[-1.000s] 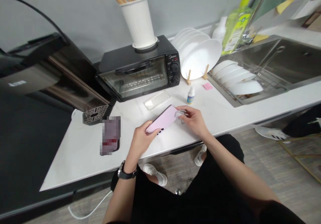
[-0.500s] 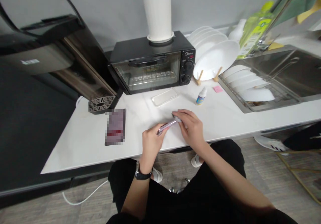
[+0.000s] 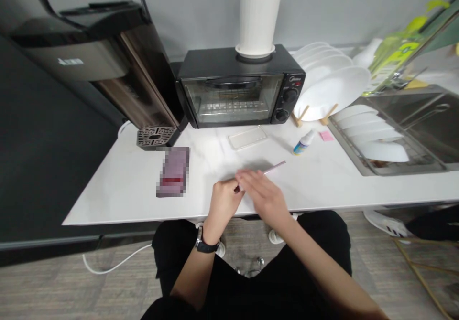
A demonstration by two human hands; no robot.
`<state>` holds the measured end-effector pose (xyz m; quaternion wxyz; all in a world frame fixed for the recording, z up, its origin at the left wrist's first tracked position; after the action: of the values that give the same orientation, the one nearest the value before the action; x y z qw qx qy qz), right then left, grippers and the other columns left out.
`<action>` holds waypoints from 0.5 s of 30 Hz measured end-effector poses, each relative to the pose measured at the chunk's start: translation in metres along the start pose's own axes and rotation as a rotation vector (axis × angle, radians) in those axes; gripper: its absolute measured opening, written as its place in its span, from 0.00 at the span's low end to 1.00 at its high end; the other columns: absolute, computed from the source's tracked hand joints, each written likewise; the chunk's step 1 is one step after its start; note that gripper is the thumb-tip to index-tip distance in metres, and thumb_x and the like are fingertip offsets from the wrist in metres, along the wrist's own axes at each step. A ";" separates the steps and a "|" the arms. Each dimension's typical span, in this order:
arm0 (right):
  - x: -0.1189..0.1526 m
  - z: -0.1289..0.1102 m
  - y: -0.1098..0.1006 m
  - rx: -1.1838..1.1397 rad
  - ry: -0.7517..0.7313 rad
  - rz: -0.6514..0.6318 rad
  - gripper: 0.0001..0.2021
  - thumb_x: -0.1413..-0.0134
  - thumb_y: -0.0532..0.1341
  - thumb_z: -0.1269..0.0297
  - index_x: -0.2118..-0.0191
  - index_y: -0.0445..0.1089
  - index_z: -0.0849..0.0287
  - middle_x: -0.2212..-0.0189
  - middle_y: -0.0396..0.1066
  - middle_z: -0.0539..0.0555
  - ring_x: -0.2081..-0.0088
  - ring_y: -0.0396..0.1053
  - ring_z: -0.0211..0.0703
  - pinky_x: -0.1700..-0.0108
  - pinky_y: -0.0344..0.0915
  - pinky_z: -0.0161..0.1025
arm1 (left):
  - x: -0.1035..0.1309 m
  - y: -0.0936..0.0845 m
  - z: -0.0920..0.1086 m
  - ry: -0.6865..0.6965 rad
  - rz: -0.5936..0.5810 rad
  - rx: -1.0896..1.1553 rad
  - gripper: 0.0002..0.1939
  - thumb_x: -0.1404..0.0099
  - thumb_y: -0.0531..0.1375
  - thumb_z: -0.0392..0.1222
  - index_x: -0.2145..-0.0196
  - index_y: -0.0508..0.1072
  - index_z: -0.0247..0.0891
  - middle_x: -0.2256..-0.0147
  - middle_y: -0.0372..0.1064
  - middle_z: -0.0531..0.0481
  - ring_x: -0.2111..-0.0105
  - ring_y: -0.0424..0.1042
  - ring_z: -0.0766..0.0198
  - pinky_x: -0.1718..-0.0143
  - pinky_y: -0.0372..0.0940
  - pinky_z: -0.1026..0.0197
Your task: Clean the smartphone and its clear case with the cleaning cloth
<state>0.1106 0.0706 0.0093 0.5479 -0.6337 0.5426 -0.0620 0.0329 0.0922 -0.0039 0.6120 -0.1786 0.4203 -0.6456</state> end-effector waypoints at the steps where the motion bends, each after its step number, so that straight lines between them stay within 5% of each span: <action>1: 0.001 0.008 -0.006 0.033 0.070 0.052 0.21 0.54 0.43 0.76 0.52 0.50 0.55 0.53 0.53 0.51 0.51 0.48 0.43 0.49 0.48 0.47 | 0.000 0.002 0.002 0.015 -0.019 0.028 0.09 0.47 0.50 0.34 0.70 0.68 0.41 0.72 0.68 0.51 0.74 0.66 0.64 0.73 0.60 0.63; 4: 0.006 0.020 -0.018 0.100 0.209 0.139 0.20 0.54 0.42 0.76 0.53 0.52 0.56 0.54 0.55 0.52 0.51 0.47 0.43 0.49 0.48 0.49 | 0.001 0.006 0.004 0.029 -0.059 0.081 0.10 0.46 0.49 0.35 0.66 0.66 0.42 0.68 0.67 0.52 0.71 0.65 0.65 0.69 0.60 0.64; 8: 0.003 -0.001 -0.006 0.055 0.007 -0.020 0.19 0.53 0.44 0.77 0.56 0.55 0.51 0.56 0.58 0.46 0.51 0.48 0.38 0.49 0.49 0.42 | 0.002 0.011 0.001 -0.002 -0.105 0.010 0.11 0.45 0.46 0.34 0.71 0.67 0.37 0.74 0.67 0.48 0.75 0.65 0.63 0.71 0.59 0.61; 13: 0.014 0.037 -0.033 0.096 0.228 0.076 0.20 0.51 0.42 0.76 0.52 0.49 0.55 0.51 0.49 0.48 0.49 0.43 0.38 0.47 0.43 0.43 | 0.001 0.017 0.017 0.082 -0.176 0.102 0.13 0.44 0.46 0.35 0.62 0.62 0.42 0.62 0.63 0.51 0.64 0.63 0.65 0.61 0.57 0.63; 15: 0.020 0.036 -0.031 0.076 0.202 0.037 0.20 0.51 0.42 0.76 0.51 0.47 0.55 0.51 0.47 0.48 0.49 0.42 0.38 0.47 0.44 0.44 | 0.003 0.019 0.020 0.104 -0.189 0.114 0.13 0.44 0.46 0.34 0.61 0.62 0.42 0.61 0.62 0.51 0.62 0.61 0.65 0.59 0.56 0.63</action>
<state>0.1617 0.0721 0.0084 0.5151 -0.5930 0.6038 -0.1360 0.0593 0.0849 -0.0070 0.5349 -0.1487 0.3955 -0.7316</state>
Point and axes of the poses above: each hand's wrist, its own x-axis away from the middle knuckle, its own y-axis out of the palm, z = x × y, the point moved 9 cm from there along -x, towards the middle knuckle
